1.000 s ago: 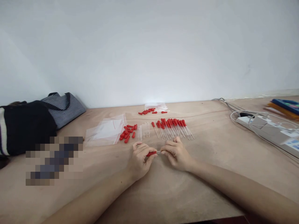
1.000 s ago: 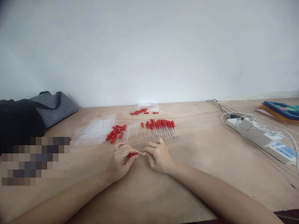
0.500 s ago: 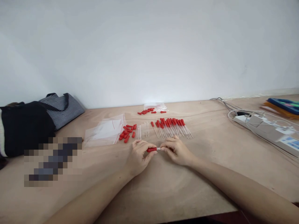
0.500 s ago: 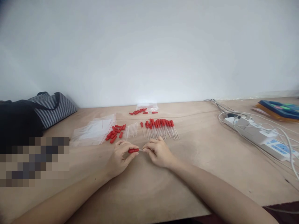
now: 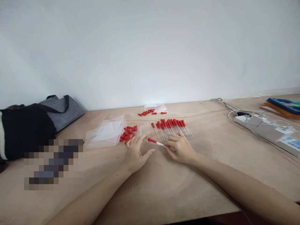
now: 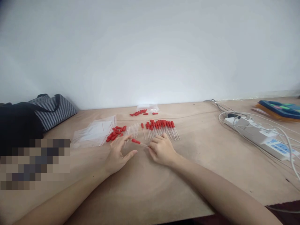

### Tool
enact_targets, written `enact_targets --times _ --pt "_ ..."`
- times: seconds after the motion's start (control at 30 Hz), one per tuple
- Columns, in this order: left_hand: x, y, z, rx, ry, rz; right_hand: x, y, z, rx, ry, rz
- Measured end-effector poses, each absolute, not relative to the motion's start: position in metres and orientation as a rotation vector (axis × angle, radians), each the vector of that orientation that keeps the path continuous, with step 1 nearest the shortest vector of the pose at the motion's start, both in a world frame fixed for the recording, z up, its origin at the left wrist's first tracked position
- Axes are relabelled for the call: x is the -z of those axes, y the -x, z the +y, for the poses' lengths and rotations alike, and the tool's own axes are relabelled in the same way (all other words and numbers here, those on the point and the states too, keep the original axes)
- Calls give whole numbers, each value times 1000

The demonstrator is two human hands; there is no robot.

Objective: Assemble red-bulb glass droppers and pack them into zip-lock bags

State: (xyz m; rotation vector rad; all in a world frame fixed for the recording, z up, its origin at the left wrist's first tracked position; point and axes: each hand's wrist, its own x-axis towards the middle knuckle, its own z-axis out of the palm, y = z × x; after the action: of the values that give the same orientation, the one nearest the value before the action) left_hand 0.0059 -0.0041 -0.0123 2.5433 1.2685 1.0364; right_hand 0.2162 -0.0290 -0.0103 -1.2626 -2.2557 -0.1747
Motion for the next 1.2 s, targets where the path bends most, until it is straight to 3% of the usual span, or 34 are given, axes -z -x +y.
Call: enact_targets --times 0.17,0.4,0.83,1.2 --pt "10 10 13 -996 -2511 1652 3 -202 9 -131 1724 -1883" --pt "4 31 31 -828 -2406 1851 4 -173 51 -36 2105 -1812" --pt "13 32 45 -844 -2401 2085 0 -162 52 95 2049 -1928" --pt "18 30 51 -943 -2390 2075 -6 -127 85 -251 2223 -1917"
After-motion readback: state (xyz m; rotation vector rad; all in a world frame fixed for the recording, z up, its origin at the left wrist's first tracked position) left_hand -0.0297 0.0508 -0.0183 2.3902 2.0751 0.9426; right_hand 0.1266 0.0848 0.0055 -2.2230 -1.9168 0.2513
